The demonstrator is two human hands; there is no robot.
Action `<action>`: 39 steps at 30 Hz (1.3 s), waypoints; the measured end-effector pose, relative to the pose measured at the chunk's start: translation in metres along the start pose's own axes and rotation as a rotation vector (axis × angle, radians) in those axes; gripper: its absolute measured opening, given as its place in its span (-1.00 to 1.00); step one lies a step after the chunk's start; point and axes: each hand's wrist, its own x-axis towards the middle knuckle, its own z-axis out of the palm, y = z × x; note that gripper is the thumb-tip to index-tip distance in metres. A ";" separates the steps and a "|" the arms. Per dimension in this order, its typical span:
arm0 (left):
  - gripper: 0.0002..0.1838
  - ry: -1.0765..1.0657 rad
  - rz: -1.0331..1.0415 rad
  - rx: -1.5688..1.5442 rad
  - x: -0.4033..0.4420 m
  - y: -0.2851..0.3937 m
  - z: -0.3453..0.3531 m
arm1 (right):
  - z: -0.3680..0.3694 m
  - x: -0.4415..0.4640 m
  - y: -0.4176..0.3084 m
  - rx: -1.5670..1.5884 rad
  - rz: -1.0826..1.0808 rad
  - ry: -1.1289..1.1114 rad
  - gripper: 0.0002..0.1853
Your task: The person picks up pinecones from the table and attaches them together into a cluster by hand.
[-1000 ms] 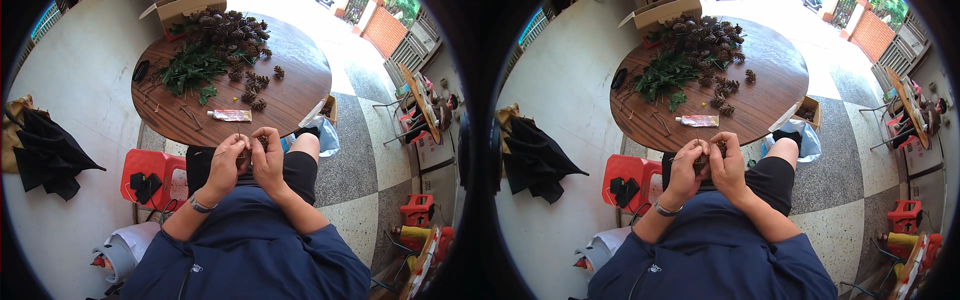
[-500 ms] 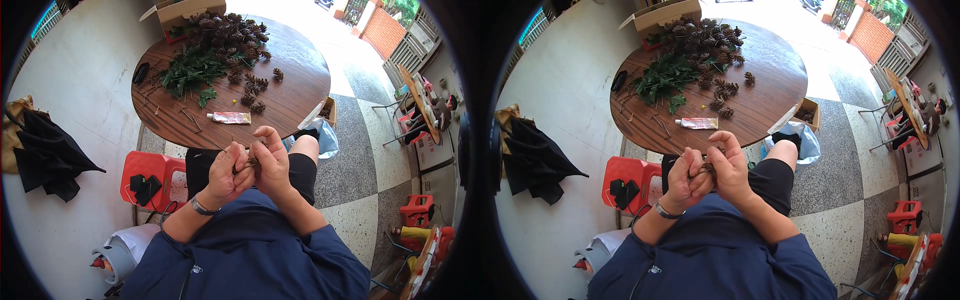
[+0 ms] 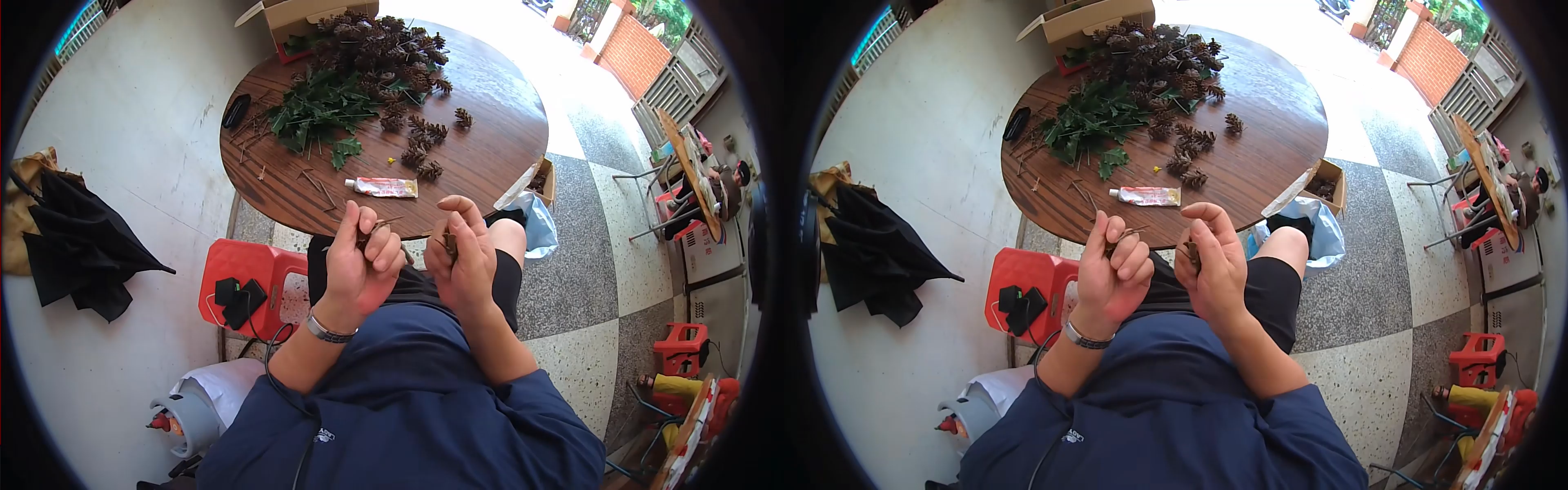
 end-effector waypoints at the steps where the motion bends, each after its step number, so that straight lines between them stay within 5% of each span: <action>1: -0.58 0.039 0.071 0.030 0.002 -0.004 0.005 | -0.001 0.000 0.003 -0.231 -0.096 0.072 -0.79; 6: -0.68 0.107 0.271 0.127 0.009 -0.009 -0.017 | -0.003 -0.007 0.013 -0.596 -0.118 0.056 -0.90; 10: -0.71 0.087 0.296 0.326 0.005 -0.022 -0.007 | 0.019 0.000 0.017 -1.172 -0.438 -0.092 -0.71; 17: -0.70 0.207 0.288 0.488 0.002 -0.030 -0.013 | 0.004 0.002 0.034 -1.321 -0.399 -0.147 -0.77; 20: -0.66 0.158 0.322 0.451 0.003 -0.021 -0.014 | -0.002 0.001 0.027 -1.089 -0.190 -0.244 -0.81; 23: -0.61 0.118 0.354 0.431 0.005 -0.017 -0.002 | -0.009 0.001 0.025 -0.438 0.312 -0.287 -0.79; 29: -0.58 0.062 0.263 0.285 0.003 0.001 -0.002 | -0.003 0.000 0.025 -0.709 0.136 -0.296 -0.83; 33: -0.61 0.219 0.562 0.819 0.005 -0.001 -0.012 | -0.007 0.000 0.017 -0.895 -0.012 -0.258 -0.86; 39: -0.71 0.110 0.426 1.479 -0.001 -0.005 -0.013 | -0.010 0.001 0.008 -0.975 -0.094 -0.176 -0.85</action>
